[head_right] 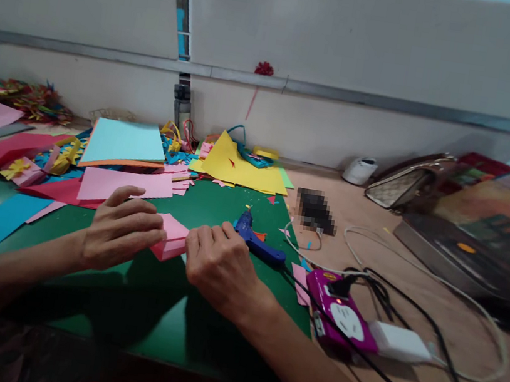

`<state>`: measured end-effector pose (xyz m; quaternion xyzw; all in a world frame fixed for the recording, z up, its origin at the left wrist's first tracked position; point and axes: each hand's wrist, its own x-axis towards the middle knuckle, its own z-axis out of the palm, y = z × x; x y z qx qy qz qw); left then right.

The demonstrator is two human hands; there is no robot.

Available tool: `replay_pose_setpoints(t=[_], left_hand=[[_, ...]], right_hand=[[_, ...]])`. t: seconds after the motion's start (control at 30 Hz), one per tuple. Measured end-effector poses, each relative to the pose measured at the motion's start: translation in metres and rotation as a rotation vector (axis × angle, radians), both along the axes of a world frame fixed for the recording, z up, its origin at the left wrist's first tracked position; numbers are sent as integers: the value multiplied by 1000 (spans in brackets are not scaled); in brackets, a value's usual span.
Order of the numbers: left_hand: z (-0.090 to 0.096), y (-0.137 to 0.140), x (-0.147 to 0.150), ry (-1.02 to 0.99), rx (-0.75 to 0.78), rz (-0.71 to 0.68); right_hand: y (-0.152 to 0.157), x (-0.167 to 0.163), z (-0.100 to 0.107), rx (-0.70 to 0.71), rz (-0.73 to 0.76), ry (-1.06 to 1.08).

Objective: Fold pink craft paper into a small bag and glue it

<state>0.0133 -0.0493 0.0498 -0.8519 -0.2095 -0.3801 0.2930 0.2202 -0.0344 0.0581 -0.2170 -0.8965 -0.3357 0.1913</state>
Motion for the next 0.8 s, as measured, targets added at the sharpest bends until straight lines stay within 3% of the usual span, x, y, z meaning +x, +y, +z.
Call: replay_pose_setpoints(t=[0.2, 0.37, 0.6, 0.8], left_hand=[[-2, 10, 0, -103, -71, 49], [1, 12, -1, -69, -127, 29], [-1, 1, 1, 15, -28, 88], [2, -10, 7, 74, 101, 197]], right_hand=[[1, 1, -1, 12, -13, 16], [1, 1, 2, -2, -2, 30], [-9, 0, 3, -135, 142, 399], [-25, -10, -4, -125, 122, 433]])
